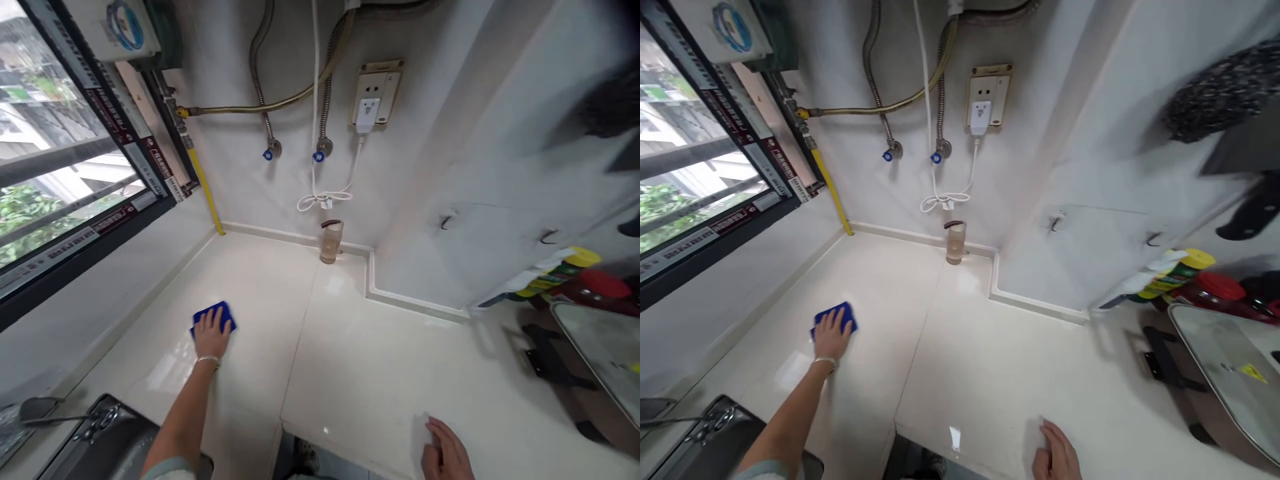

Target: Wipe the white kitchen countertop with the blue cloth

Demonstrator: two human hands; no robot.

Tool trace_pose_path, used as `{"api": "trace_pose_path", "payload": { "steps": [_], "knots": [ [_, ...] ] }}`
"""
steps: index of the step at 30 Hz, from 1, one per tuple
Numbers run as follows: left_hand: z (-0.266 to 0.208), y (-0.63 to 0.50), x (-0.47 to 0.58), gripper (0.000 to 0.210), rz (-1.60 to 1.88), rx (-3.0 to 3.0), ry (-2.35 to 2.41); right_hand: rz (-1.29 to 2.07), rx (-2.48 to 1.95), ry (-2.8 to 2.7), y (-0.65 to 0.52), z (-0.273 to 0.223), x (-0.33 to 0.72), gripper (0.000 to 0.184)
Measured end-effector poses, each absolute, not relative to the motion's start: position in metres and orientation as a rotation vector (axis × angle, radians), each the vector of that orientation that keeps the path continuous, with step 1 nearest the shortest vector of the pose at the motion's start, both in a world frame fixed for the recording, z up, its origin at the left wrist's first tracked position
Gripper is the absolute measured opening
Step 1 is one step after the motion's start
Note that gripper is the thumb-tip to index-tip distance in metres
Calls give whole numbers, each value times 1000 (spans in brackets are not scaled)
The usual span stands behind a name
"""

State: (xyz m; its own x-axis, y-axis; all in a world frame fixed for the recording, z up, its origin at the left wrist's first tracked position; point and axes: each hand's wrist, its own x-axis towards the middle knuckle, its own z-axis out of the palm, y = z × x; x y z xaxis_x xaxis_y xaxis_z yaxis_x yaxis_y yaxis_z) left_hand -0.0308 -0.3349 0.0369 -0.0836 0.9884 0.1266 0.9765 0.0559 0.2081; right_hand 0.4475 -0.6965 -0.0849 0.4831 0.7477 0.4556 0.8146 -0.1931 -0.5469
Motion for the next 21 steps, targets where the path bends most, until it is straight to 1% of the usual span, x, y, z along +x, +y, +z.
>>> {"api": "trace_pose_path", "payload": {
  "steps": [3,6,8,10,13,17,21],
  "knots": [
    [37,-346,-69,65,331,1919,2424,-147,-1996,-1304,-693,-79,440,34],
    [31,-359,-71,69,240,1790,2516,-181,-1988,-1319,-689,-75,438,33],
    [25,-374,-54,68,197,1849,2503,-200,-1970,-1329,-688,-74,437,34],
    [19,-395,-27,66,191,2032,2428,-211,-1957,-1331,-687,-73,436,34],
    [10,-429,24,61,217,2362,2197,-214,-1955,-1316,-684,-71,436,34],
    [3,-462,101,58,313,2695,1740,-203,-1925,-1287,-682,-66,435,34],
    [1,-487,182,63,361,2868,1244,-179,-1912,-1205,-682,-65,434,33]
  ]
}}
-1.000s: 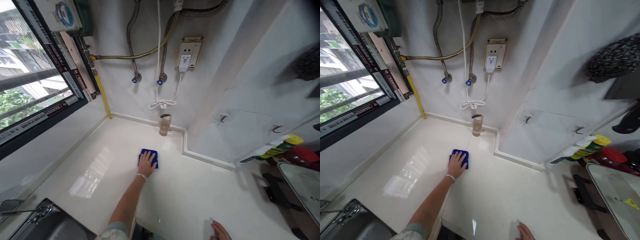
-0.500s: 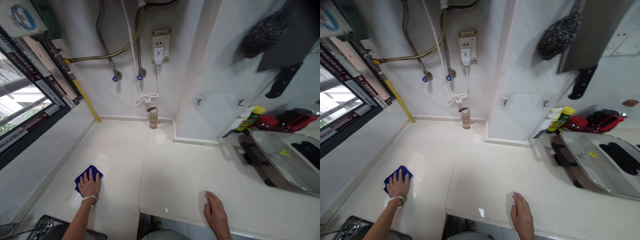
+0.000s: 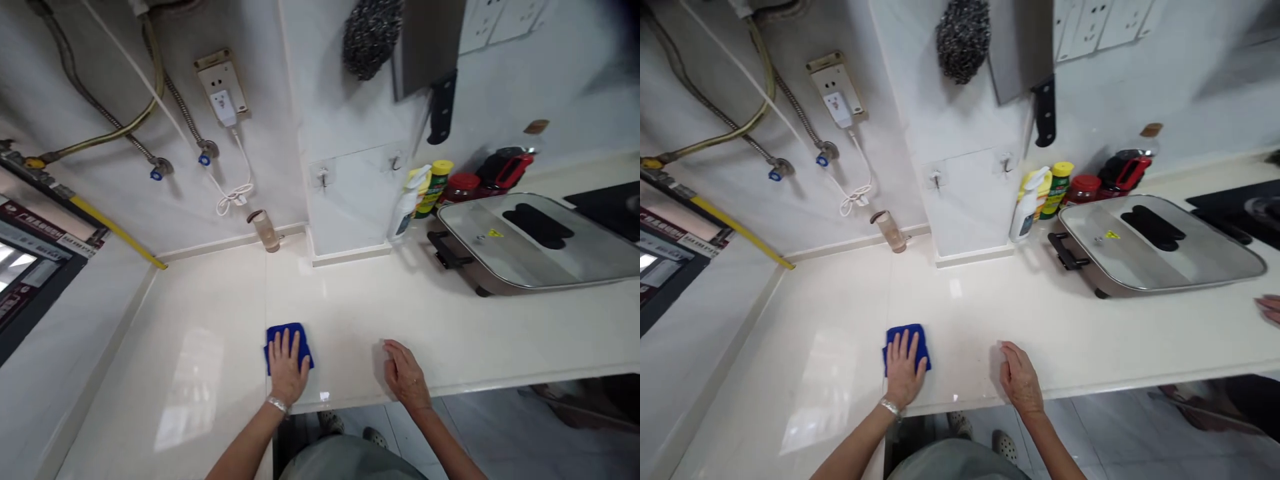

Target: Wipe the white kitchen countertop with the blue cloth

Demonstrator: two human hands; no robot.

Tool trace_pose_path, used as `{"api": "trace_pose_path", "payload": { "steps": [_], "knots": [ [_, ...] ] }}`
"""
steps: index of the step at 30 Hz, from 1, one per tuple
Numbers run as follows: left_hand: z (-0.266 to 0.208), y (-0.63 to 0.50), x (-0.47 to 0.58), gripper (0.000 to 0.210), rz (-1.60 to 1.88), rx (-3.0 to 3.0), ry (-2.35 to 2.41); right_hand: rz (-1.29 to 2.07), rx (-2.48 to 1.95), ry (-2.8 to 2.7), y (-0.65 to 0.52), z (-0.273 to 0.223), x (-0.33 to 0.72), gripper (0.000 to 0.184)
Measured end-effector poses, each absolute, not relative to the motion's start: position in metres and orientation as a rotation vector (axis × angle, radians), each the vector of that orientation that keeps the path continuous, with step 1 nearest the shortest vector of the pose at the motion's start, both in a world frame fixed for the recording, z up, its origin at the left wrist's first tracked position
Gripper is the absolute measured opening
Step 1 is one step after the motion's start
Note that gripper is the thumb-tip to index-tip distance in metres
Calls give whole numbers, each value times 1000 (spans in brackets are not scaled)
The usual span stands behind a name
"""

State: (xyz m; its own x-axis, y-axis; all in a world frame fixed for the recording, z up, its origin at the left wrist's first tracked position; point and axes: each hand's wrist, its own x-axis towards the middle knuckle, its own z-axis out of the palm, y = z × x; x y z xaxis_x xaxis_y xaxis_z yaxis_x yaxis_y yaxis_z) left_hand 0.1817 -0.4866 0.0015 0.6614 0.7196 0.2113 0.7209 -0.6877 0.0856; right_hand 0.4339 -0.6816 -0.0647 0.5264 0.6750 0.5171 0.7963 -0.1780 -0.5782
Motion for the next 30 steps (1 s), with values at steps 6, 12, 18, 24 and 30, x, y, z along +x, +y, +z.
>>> {"api": "trace_pose_path", "payload": {
  "steps": [6,12,18,24,30],
  "knots": [
    [-7,-544,298,78,-353,-3197,-836,-82,-1864,-1007,-681,-64,437,30],
    [-6,-543,325,76,-369,-3393,-498,-239,-1903,-854,-683,-43,443,41],
    [-9,-442,252,51,-444,-3222,-917,-264,-2071,-1276,-629,-13,407,47],
    [-9,-362,204,55,-525,-2906,-1541,-251,-2388,-1575,-596,-10,385,53],
    [-24,-359,212,56,-668,-2708,-1644,-338,-2589,-1500,-662,-30,433,54]
  ]
}}
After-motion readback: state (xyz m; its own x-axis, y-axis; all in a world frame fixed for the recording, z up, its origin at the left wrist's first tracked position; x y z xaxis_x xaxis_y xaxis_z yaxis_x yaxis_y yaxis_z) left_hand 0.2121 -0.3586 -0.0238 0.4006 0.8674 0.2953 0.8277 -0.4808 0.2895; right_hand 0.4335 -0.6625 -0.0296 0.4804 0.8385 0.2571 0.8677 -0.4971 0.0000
